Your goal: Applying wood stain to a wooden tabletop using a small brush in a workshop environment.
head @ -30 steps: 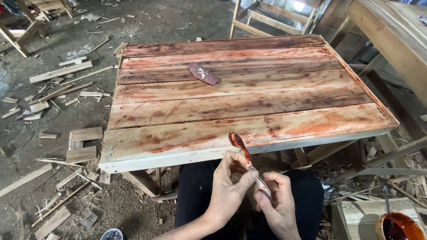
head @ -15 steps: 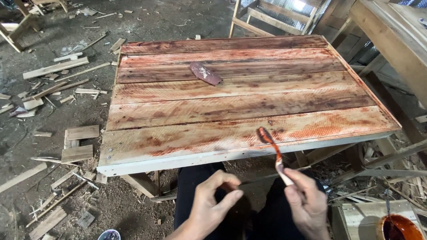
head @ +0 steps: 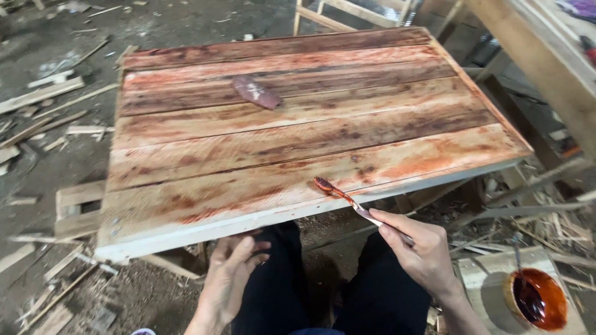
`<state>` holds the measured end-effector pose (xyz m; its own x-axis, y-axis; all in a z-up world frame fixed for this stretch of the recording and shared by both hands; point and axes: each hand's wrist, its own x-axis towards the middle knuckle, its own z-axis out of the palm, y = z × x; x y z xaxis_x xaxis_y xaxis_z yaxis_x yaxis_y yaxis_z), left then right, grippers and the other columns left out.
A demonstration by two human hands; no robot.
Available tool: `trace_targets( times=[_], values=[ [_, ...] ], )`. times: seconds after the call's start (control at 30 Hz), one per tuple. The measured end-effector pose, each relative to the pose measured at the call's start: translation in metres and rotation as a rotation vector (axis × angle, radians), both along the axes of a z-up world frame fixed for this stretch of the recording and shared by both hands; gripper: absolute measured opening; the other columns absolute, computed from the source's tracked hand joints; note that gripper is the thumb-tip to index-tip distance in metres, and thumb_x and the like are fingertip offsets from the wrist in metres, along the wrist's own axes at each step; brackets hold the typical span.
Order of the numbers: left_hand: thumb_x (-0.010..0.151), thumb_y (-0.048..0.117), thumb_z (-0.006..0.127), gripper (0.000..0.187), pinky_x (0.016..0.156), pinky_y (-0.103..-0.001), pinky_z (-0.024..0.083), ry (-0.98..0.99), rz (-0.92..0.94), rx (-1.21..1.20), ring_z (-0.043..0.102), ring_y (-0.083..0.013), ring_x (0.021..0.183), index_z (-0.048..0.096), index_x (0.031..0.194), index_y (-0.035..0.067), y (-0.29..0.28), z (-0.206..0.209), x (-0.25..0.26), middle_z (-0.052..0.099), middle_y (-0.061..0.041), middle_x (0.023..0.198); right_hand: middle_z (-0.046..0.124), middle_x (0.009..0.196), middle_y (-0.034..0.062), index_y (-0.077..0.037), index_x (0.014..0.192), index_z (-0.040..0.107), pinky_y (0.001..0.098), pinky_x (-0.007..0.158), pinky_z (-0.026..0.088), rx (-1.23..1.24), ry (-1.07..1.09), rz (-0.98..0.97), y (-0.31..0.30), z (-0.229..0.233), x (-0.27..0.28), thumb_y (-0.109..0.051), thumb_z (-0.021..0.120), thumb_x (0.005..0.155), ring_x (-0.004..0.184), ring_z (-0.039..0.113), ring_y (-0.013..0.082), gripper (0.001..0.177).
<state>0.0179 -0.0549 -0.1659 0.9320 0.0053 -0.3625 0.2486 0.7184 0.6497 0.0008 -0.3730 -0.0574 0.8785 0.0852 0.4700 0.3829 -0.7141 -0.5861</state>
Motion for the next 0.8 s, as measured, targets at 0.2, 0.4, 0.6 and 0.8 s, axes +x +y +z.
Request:
trace_targets(
  times=[0.2, 0.4, 0.6, 0.8],
  values=[
    [0.094, 0.013, 0.071, 0.008, 0.086, -0.048, 0.059, -0.237, 0.029, -0.029, 0.076, -0.0391, 0.093, 0.076, 0.094, 0.007, 0.008, -0.003, 0.013, 0.078, -0.02, 0.098, 0.079, 0.114, 0.0139, -0.003, 0.115, 0.076, 0.0304, 0.091, 0.057, 0.433, 0.305, -0.421, -0.051, 0.047, -0.015, -0.007, 0.069, 0.09, 0.102, 0.073, 0.0196, 0.026],
    [0.094, 0.018, 0.072, 0.022, 0.087, -0.044, 0.064, -0.234, 0.1, 0.245, 0.077, -0.0334, 0.079, 0.076, 0.094, -0.003, 0.008, -0.013, 0.015, 0.078, -0.023, 0.088, 0.076, 0.121, 0.0127, -0.008, 0.123, 0.071, 0.0197, 0.061, 0.068, -0.105, 0.094, -0.248, -0.08, 0.025, -0.009, -0.025, 0.06, 0.098, 0.091, 0.082, 0.0172, 0.032],
    [0.094, 0.016, 0.07, 0.023, 0.081, -0.045, 0.063, -0.199, 0.167, 0.323, 0.073, -0.0352, 0.074, 0.071, 0.101, -0.006, 0.0, -0.003, 0.017, 0.074, -0.021, 0.091, 0.08, 0.106, 0.0016, -0.021, 0.109, 0.079, 0.0191, 0.026, 0.021, -0.373, -0.021, -0.346, -0.127, 0.019, 0.022, -0.04, 0.051, 0.105, 0.032, 0.03, 0.0017, 0.034],
    [0.091, 0.015, 0.07, 0.037, 0.072, -0.043, 0.064, -0.211, 0.264, 0.387, 0.069, -0.0379, 0.079, 0.064, 0.121, -0.006, -0.01, 0.004, 0.018, 0.068, -0.023, 0.112, 0.078, 0.117, 0.0049, -0.015, 0.111, 0.077, 0.024, 0.061, 0.063, 0.007, 0.304, -0.693, -0.142, 0.059, 0.019, -0.013, 0.063, 0.104, 0.118, 0.072, 0.0192, 0.016]
  ],
)
